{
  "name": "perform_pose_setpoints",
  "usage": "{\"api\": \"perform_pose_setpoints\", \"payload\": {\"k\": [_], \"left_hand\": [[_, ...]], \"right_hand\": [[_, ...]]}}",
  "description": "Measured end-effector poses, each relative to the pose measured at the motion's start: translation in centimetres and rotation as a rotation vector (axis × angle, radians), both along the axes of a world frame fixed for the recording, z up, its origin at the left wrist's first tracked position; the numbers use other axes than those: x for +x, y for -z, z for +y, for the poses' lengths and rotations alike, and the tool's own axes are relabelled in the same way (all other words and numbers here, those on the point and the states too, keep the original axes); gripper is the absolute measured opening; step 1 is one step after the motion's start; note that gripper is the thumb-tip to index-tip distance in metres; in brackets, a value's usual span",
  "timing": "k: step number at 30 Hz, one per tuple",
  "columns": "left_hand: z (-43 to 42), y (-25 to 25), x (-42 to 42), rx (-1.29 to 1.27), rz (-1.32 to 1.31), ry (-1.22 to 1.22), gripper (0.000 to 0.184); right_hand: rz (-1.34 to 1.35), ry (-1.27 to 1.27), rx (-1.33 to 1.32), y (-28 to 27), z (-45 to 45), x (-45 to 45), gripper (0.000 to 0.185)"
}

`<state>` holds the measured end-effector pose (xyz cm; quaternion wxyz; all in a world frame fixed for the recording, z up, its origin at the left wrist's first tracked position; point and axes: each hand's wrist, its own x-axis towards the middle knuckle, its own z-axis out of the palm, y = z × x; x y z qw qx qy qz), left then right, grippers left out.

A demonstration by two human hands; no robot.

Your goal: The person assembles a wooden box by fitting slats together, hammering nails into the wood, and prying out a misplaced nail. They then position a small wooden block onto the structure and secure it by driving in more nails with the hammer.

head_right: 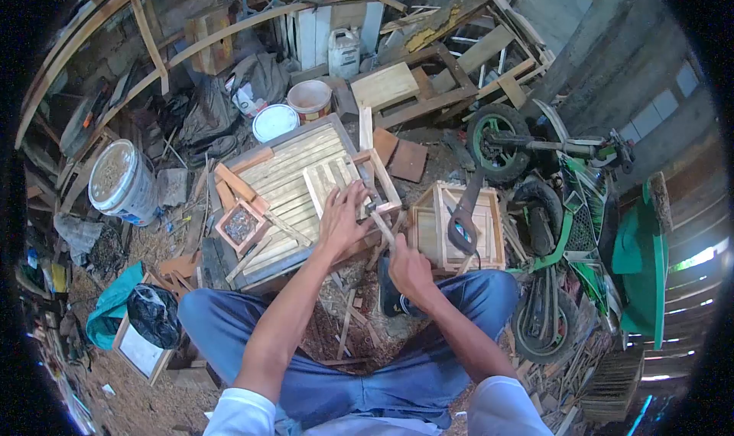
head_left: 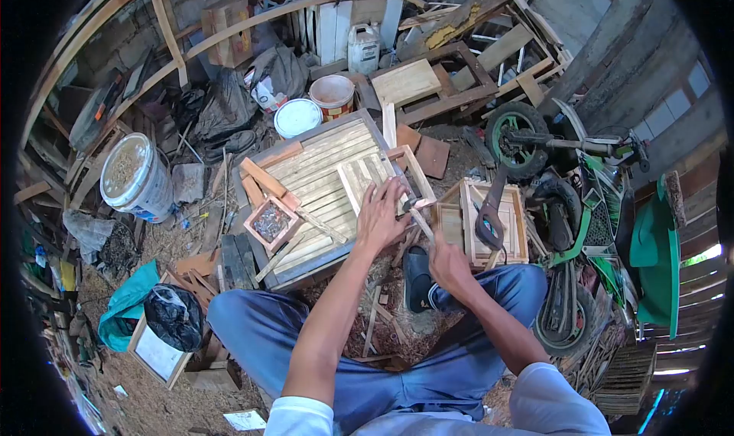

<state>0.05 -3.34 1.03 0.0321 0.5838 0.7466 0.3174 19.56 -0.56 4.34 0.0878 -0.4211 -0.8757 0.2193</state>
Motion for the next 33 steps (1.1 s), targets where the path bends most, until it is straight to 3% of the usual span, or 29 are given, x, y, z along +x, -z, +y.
{"api": "perform_pose_setpoints", "payload": {"k": [4, 7, 10, 13, 16, 19, 23, 27, 33], "left_hand": [[0.1, 1.0, -0.4, 0.036, 0.092, 0.028, 0.079], [0.1, 0.8, -0.2, 0.024, -0.013, 0.010, 0.079], [0.1, 1.1, -0.4, 0.054, -0.008, 0.020, 0.077], [-0.3, 0.6, -0.3, 0.015, 0.102, 0.024, 0.081], [-0.3, 0.1, -0.3, 0.003, 0.045, 0.033, 0.084], [-0.1, 0.4, -0.5, 0.003, 0.033, 0.047, 0.084], [-0.1, 0.9, -0.3, -0.007, 0.028, 0.046, 0.080], [-0.4, 1.1, -0.3, -0.018, 0.078, 0.059, 0.082], [-1.4, 0.0, -1.0, 0.115, -0.057, 0.058, 0.085]], "right_hand": [[0.145, 0.091, -0.026, -3.0, -0.9, -0.8, 0.017], [0.018, 0.009, -0.002, 0.2, 0.1, 0.2, 0.019], [0.048, -0.034, -0.034, -2.2, 0.8, 0.2, 0.019], [0.203, 0.104, -0.018, -2.9, -0.5, -0.6, 0.020], [-0.025, 0.016, -0.040, -1.6, 0.4, 0.0, 0.020], [0.044, 0.063, -0.041, -3.2, 0.6, -0.1, 0.020], [0.031, 0.031, -0.086, 1.4, 0.8, 0.8, 0.018], [0.011, -0.043, -0.209, -0.7, 2.5, 0.9, 0.022], [0.348, 0.197, -0.173, 1.0, 5.2, 0.3, 0.030]]}}
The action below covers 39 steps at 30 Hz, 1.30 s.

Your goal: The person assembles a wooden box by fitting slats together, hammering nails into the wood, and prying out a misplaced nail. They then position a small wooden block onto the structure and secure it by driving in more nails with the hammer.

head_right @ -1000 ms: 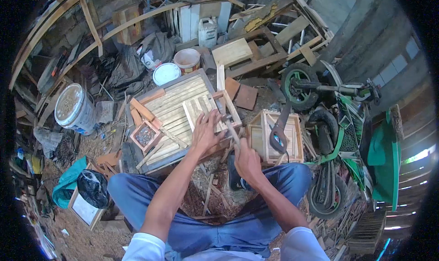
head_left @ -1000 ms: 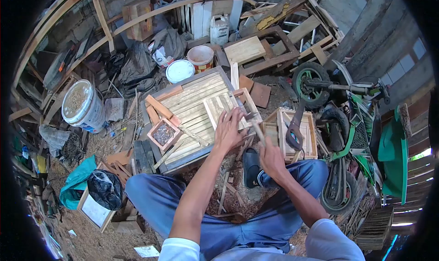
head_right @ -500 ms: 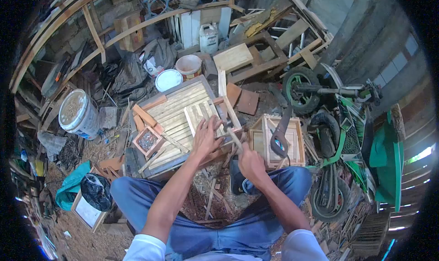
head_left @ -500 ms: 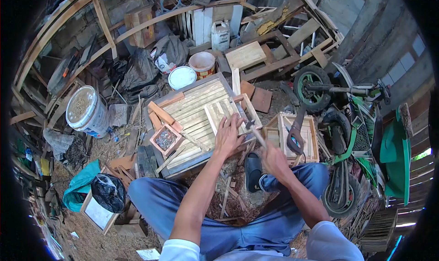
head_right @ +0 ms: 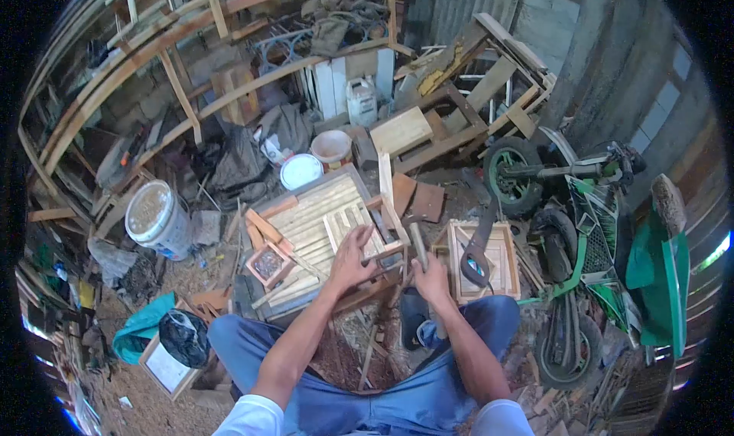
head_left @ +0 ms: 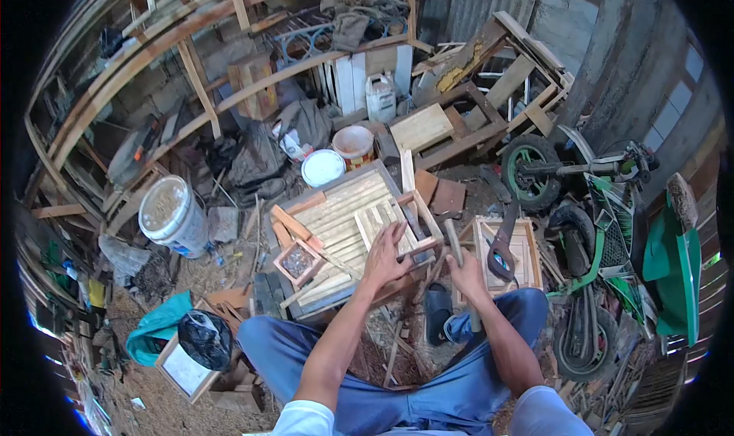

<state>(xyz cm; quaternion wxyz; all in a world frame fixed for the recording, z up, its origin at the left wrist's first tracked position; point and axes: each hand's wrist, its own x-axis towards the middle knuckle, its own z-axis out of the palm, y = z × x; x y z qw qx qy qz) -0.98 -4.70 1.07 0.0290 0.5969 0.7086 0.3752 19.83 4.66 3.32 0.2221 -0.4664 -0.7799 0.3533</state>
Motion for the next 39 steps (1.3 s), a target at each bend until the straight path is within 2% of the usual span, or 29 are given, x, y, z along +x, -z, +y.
{"api": "perform_pose_setpoints", "payload": {"k": [1, 2, 4, 7, 10, 11, 14, 15, 18, 19, 20, 22, 23, 26, 27, 30, 31, 34, 35, 38, 39], "left_hand": [[-0.1, -0.3, -0.1, 0.028, -0.036, 0.033, 0.087], [-0.3, -0.4, 0.0, 0.060, -0.124, 0.046, 0.079], [-0.2, 0.0, 0.2, 0.144, -0.540, 0.047, 0.070], [-0.7, 1.6, -0.4, 0.186, -0.357, -0.301, 0.064], [-1.6, 1.9, 0.5, 0.065, -0.323, -0.636, 0.066], [-1.7, 1.8, 0.3, 0.097, -0.158, -0.703, 0.056], [-0.9, 8.2, -3.8, -0.103, -0.882, -0.534, 0.046], [-1.0, 6.1, -3.6, -0.101, -0.957, -0.446, 0.034], [-1.6, 3.6, -4.1, -0.099, -1.131, -0.421, 0.034], [-1.9, 0.3, -2.5, -0.053, -1.020, -0.536, 0.041], [-2.1, -0.9, -2.5, -0.047, -1.030, -0.525, 0.045], [-3.0, -2.2, -3.2, -0.041, -1.048, -0.512, 0.054], [-3.1, -0.8, -4.3, 0.041, -1.017, -0.438, 0.059], [-4.2, -6.2, -4.7, 0.089, -1.066, -0.367, 0.056], [-4.5, -7.1, -5.5, 0.142, -1.155, -0.322, 0.056], [-5.4, -9.5, -7.4, 0.279, -1.293, -0.216, 0.056], [-5.7, -10.5, -8.0, 0.271, -1.199, -0.187, 0.053], [-6.8, -13.1, -9.5, 0.217, -0.911, -0.106, 0.045], [-7.3, -13.8, -9.9, 0.149, -0.906, -0.064, 0.045], [-8.5, -16.7, -9.1, -0.046, -0.661, -0.037, 0.043], [-8.7, -16.5, -9.7, -0.038, -0.721, -0.012, 0.040]], "right_hand": [[0.083, 0.019, -0.012, -0.4, 0.4, -0.5, 0.030], [0.164, 0.039, -0.025, -0.8, 0.8, -0.9, 0.029], [0.158, 0.106, -0.058, -1.3, 1.3, -1.7, 0.026], [0.247, 0.113, 0.014, 1.5, 2.9, -3.5, 0.028], [0.312, 0.162, -0.146, 1.5, 2.3, -4.9, 0.031], [0.303, 0.147, -0.142, 1.2, 2.2, -5.3, 0.034], [0.391, 0.105, -0.135, 5.5, 3.5, -6.7, 0.037], [0.341, 0.117, -0.141, 4.2, 3.1, -6.5, 0.040], [0.337, 0.122, -0.223, 2.8, 2.5, -6.7, 0.033], [0.402, 0.087, -0.232, 3.1, 2.4, -6.8, 0.035], [0.441, 0.074, -0.243, 2.7, 2.2, -6.8, 0.037], [0.518, 0.044, -0.277, 1.7, 1.0, -6.6, 0.040], [0.606, 0.011, -0.276, 1.2, 0.3, -6.6, 0.041], [0.684, -0.014, -0.402, -0.5, -0.7, -6.2, 0.038], [0.677, -0.017, -0.512, -1.6, -0.9, -5.9, 0.033], [0.799, -0.024, -0.535, -2.1, -0.7, -6.5, 0.032], [0.675, -0.029, -0.436, -2.5, -0.4, -6.3, 0.035], [0.623, 0.054, -0.019, -4.0, -0.7, -6.6, 0.040], [0.634, 0.061, -0.039, -4.4, -1.1, -6.6, 0.045], [0.647, -0.061, -0.035, -6.0, -2.1, -7.1, 0.046], [0.698, -0.124, -0.058, -7.5, -3.0, -6.9, 0.045]]}}
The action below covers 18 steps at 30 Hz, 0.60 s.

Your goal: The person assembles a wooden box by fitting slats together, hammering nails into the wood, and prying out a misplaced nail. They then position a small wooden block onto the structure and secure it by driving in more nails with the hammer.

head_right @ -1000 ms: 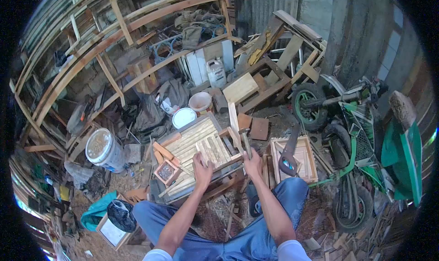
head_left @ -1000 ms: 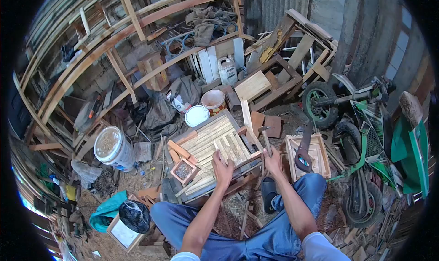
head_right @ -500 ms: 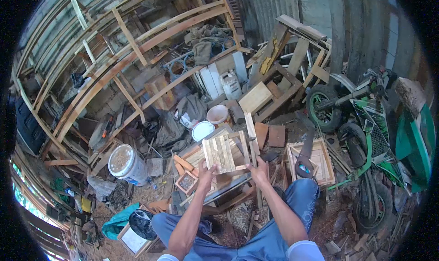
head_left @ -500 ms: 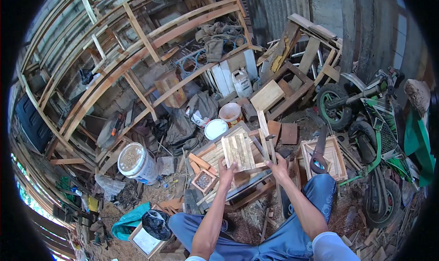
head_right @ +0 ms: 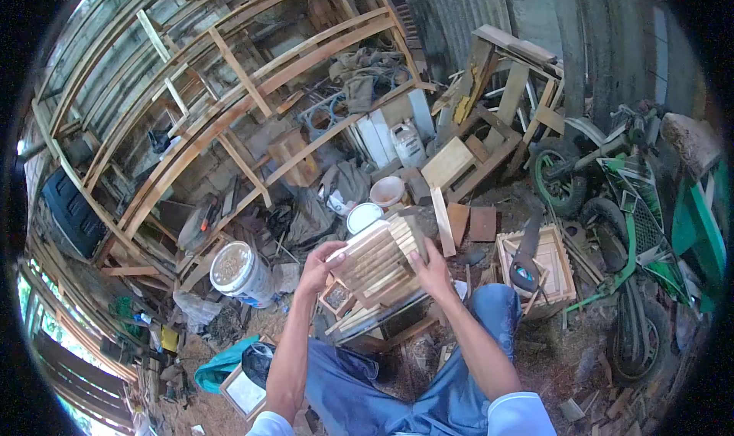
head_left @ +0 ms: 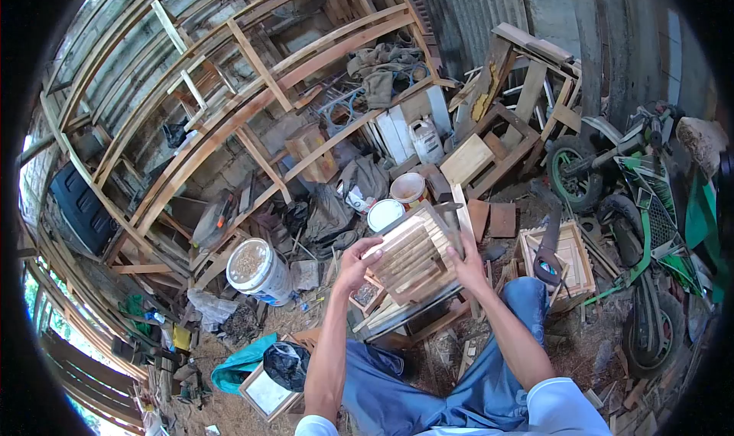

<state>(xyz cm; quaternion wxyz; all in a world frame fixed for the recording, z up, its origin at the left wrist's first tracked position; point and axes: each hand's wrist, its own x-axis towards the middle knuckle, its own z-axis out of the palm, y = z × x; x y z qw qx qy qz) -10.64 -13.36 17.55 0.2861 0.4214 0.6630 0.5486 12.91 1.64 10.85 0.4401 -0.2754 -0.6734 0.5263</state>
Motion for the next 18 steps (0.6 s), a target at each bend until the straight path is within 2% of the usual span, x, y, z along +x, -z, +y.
{"api": "perform_pose_setpoints", "payload": {"k": [2, 7, 11, 12, 15, 16, 18], "left_hand": [[-0.6, -1.2, 0.0, -0.025, -0.079, 0.046, 0.037], [-1.2, -4.4, -0.5, -0.019, -0.256, 0.054, 0.033], [-1.0, -5.8, -1.0, 0.026, -0.171, 0.003, 0.044], [-1.0, -6.3, -0.5, 0.114, -0.191, 0.022, 0.050], [-1.0, -3.8, -1.0, 0.316, -0.461, -0.136, 0.055], [-1.2, -2.5, -0.8, 0.353, -0.349, -0.156, 0.062], [-2.4, -0.4, 1.5, 0.300, -0.235, -0.262, 0.061]], "right_hand": [[0.028, -0.067, -0.003, 2.5, 0.1, -2.1, 0.046], [0.102, -0.240, -0.115, -0.6, -1.0, -2.3, 0.047], [0.230, -0.232, -0.162, -2.5, -2.0, -2.4, 0.041], [0.299, -0.209, -0.194, -2.4, -2.1, -3.1, 0.038], [0.359, -0.139, -0.201, -2.1, -1.8, -3.6, 0.033], [0.353, -0.109, -0.174, -2.1, -1.7, -3.6, 0.032], [0.346, -0.045, -0.119, -2.1, -1.4, -3.9, 0.030]]}}
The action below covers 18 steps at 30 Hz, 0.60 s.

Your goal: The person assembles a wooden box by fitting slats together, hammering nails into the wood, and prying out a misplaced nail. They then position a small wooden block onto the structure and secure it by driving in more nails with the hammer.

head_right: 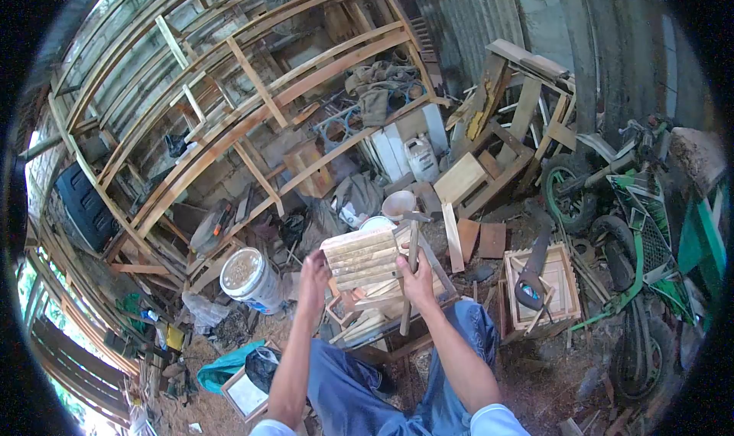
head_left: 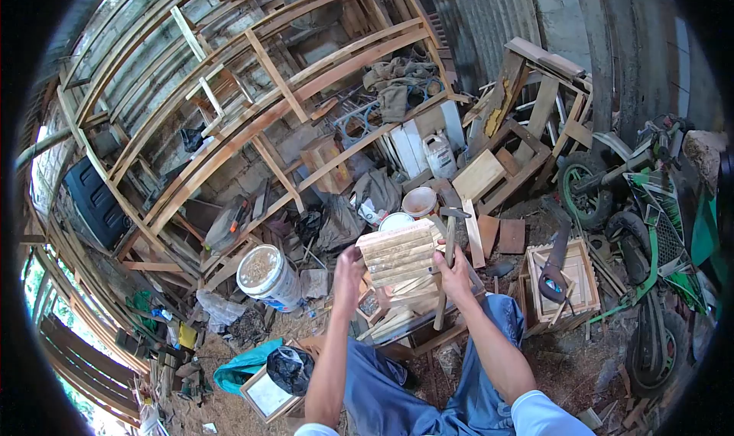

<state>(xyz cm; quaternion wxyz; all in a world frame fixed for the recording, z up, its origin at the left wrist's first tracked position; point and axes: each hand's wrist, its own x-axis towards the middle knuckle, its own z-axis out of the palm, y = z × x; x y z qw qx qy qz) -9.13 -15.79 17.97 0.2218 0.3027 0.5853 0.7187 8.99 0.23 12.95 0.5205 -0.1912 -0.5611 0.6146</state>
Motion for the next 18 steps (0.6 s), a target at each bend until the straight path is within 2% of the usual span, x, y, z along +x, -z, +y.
{"api": "perform_pose_setpoints", "payload": {"k": [1, 3, 4, 7, 10, 13, 15, 16, 18], "left_hand": [[-0.3, 0.7, 1.1, -0.038, 0.047, -0.053, 0.060], [-1.1, 3.1, 1.9, -0.204, 0.319, 0.000, 0.056], [-1.0, 2.0, 4.1, -0.260, 0.505, -0.054, 0.055], [-0.8, 4.6, 3.3, -0.079, 0.307, -0.034, 0.060], [-1.9, 5.2, 2.8, -0.122, 0.249, -0.047, 0.064], [-2.8, 6.2, 2.9, -0.144, 0.257, -0.167, 0.064], [-3.1, 8.9, 1.2, -0.193, 0.310, -0.259, 0.061], [-2.8, 10.4, 0.5, -0.137, 0.258, -0.278, 0.057], [-2.3, 9.6, 1.1, -0.218, 0.127, -0.227, 0.059]], "right_hand": [[-0.007, 0.005, -0.023, 0.2, 0.2, -0.2, 0.030], [-0.027, 0.006, -0.071, 0.9, 0.2, -0.8, 0.029], [-0.027, 0.021, -0.050, 0.9, 0.1, -1.0, 0.029], [-0.043, 0.027, -0.025, 1.6, -0.4, -1.7, 0.028], [-0.044, -0.011, -0.063, 2.6, -1.0, -3.0, 0.031], [-0.084, -0.150, -0.068, 3.0, -1.4, -3.3, 0.037], [-0.055, -0.316, -0.217, 2.3, -1.8, -3.2, 0.042], [-0.067, -0.372, -0.245, 1.8, -2.1, -2.7, 0.042], [-0.092, -0.484, -0.263, 1.4, -2.2, -2.4, 0.043]]}}
